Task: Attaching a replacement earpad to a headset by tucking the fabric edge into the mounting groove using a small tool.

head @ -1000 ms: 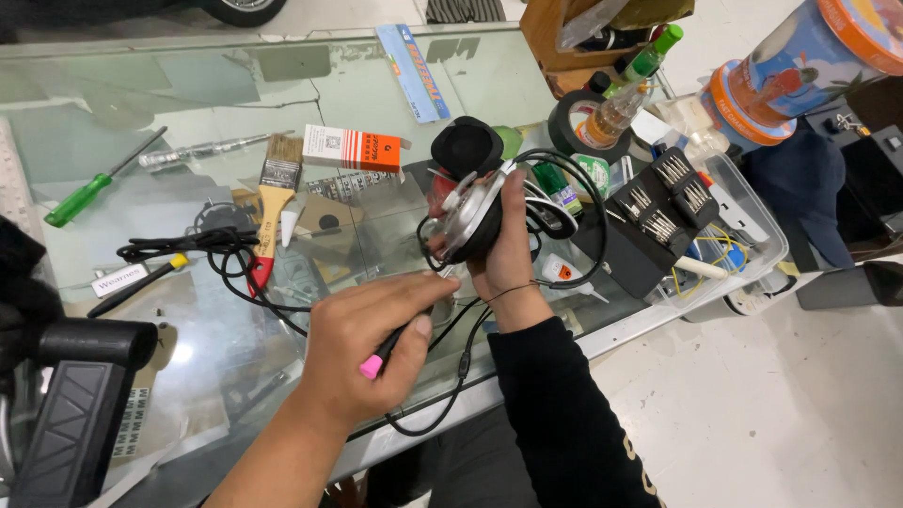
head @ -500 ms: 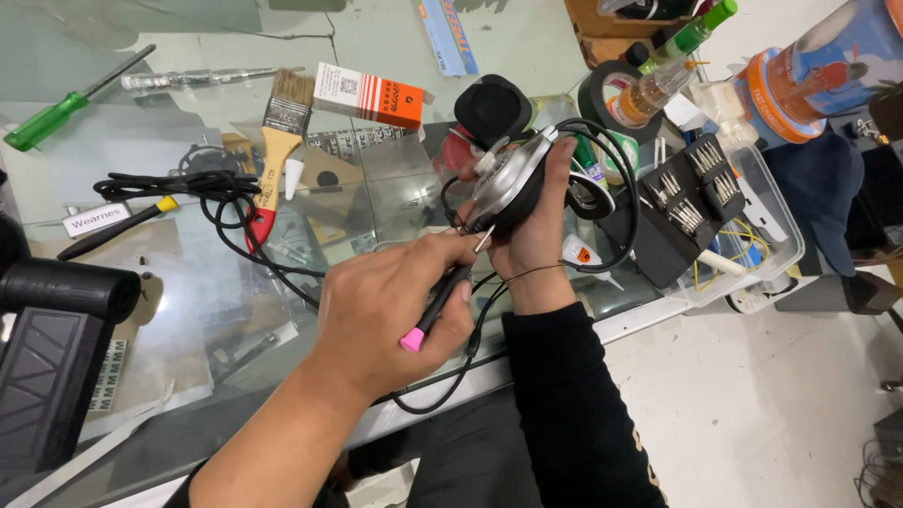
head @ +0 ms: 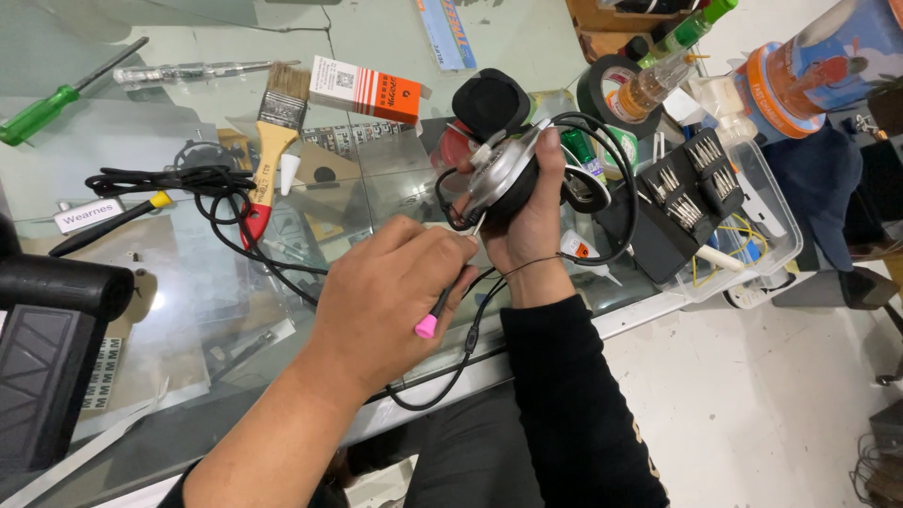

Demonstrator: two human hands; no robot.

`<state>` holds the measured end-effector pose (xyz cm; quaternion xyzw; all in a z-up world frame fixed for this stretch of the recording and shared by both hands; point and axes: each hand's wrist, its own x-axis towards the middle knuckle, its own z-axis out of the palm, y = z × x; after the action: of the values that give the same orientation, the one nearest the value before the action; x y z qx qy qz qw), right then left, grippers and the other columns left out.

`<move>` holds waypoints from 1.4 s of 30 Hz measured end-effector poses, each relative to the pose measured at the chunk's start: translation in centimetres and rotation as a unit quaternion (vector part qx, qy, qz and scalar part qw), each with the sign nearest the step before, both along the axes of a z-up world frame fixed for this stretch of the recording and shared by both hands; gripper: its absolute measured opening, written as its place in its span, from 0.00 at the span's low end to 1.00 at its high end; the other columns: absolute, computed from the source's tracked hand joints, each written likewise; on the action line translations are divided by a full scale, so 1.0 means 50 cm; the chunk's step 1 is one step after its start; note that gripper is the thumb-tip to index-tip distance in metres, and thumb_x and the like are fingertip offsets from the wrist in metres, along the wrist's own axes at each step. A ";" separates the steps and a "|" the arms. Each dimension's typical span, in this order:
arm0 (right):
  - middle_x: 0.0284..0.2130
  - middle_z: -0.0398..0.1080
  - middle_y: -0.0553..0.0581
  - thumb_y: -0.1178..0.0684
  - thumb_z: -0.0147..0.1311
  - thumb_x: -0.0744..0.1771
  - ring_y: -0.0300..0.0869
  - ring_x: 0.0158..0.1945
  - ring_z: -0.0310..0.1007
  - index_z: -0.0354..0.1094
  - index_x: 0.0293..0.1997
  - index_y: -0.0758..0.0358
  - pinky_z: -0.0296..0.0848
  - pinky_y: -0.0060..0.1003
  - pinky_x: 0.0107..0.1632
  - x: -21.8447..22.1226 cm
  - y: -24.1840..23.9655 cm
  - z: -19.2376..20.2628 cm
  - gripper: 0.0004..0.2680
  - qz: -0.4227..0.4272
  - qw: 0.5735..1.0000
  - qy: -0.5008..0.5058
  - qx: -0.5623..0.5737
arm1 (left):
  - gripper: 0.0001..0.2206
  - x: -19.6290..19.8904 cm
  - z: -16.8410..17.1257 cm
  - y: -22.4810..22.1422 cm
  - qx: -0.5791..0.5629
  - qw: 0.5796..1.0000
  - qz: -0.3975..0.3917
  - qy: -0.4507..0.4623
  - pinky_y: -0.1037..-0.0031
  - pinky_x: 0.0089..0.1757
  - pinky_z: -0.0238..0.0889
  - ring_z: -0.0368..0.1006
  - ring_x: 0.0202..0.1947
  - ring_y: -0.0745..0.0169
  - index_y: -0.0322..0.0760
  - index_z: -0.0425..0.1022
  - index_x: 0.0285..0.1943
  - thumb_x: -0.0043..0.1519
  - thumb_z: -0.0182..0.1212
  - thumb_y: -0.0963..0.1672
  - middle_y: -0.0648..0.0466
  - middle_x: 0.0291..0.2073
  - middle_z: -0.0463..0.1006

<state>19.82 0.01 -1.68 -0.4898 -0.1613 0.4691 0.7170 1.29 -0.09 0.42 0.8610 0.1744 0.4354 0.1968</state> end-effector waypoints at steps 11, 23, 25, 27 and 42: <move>0.28 0.73 0.66 0.25 0.48 0.61 0.48 0.18 0.69 0.67 0.42 0.61 0.68 0.37 0.19 0.002 0.000 -0.013 0.25 0.029 0.999 0.035 0.012 | 0.07 0.013 -0.019 -0.011 -0.117 0.993 0.000 -0.004 0.61 0.41 0.67 0.73 0.42 0.54 0.41 0.76 0.49 0.68 0.54 0.44 0.58 0.39 0.80; 0.27 0.72 0.57 0.26 0.43 0.64 0.42 0.16 0.64 0.69 0.39 0.64 0.60 0.34 0.17 -0.016 0.003 -0.003 0.25 0.070 0.997 0.029 0.035 | 0.04 0.012 0.010 -0.020 0.111 0.993 0.021 -0.028 0.68 0.33 0.54 0.74 0.36 0.54 0.37 0.76 0.38 0.62 0.55 0.38 0.55 0.32 0.79; 0.25 0.71 0.57 0.26 0.42 0.64 0.45 0.15 0.63 0.70 0.38 0.64 0.61 0.37 0.16 -0.009 0.006 0.001 0.26 0.046 0.998 0.014 0.034 | 0.06 0.014 0.021 -0.026 0.110 0.992 0.013 -0.059 0.69 0.31 0.52 0.74 0.32 0.55 0.37 0.73 0.33 0.60 0.51 0.37 0.55 0.27 0.76; 0.27 0.67 0.57 0.26 0.42 0.64 0.40 0.21 0.60 0.67 0.39 0.61 0.62 0.34 0.19 -0.010 0.003 0.005 0.24 0.064 0.996 0.009 0.064 | 0.06 0.015 0.019 -0.034 0.074 0.993 0.029 -0.092 0.69 0.27 0.53 0.71 0.25 0.55 0.34 0.72 0.30 0.59 0.50 0.39 0.53 0.24 0.74; 0.24 0.71 0.60 0.23 0.44 0.60 0.46 0.17 0.65 0.71 0.34 0.64 0.65 0.37 0.21 -0.019 0.006 0.011 0.27 0.005 0.999 0.036 -0.039 | 0.06 0.022 -0.006 -0.014 0.043 0.995 0.068 -0.057 0.73 0.26 0.59 0.74 0.27 0.60 0.36 0.77 0.39 0.64 0.52 0.40 0.56 0.25 0.76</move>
<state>18.87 0.29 -1.11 -0.4991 -0.1194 0.4962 0.7003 2.40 -0.77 0.14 0.8285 0.2019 0.5033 0.1394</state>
